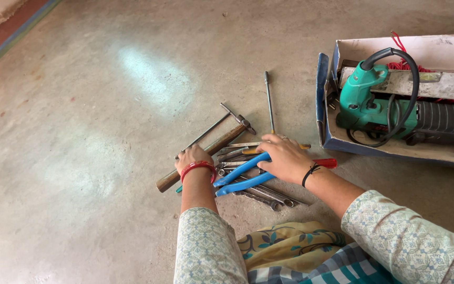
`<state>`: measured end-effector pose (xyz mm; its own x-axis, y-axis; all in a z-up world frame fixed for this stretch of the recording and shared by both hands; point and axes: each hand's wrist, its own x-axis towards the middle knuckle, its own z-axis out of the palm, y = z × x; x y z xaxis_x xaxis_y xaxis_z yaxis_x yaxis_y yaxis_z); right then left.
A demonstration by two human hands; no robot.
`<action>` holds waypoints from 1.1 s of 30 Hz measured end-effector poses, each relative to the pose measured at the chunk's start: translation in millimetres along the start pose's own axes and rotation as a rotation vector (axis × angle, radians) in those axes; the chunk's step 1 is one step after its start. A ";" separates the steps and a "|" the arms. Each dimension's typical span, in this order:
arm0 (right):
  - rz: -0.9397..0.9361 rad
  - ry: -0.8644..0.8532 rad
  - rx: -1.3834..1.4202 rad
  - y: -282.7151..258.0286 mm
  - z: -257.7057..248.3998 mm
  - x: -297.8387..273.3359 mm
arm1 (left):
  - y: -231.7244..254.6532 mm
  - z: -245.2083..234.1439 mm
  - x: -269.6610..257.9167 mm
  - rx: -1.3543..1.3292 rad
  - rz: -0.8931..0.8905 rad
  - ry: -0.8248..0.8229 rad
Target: The person sits on the floor and organizes various tools into a cardboard box. They pick up items such as a hammer, pliers, screwdrivers, and wrenches from the floor and place them into the box one by one.
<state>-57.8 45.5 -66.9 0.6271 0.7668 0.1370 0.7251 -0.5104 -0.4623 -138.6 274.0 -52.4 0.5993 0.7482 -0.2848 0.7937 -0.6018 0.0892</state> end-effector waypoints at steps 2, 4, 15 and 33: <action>0.038 -0.030 0.025 -1.1 -3.6 2.6 | -3.0 1.9 -4.5 0.067 -0.031 -0.103; 0.032 -0.038 0.023 -2.1 -7.7 4.2 | -4.6 2.1 -5.6 0.089 -0.046 -0.121; 0.021 -0.040 -0.005 -1.1 -37.6 -2.6 | -3.4 -18.2 -13.0 -0.113 -0.185 -0.109; 0.079 0.235 0.629 15.0 -187.7 -27.4 | 83.0 -99.6 -114.9 -0.715 0.392 0.270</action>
<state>-10.7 -56.2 86.8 0.7682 0.5952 0.2357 0.4153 -0.1833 -0.8910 -131.2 165.9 82.8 0.7761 0.6188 0.1213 0.3449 -0.5776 0.7399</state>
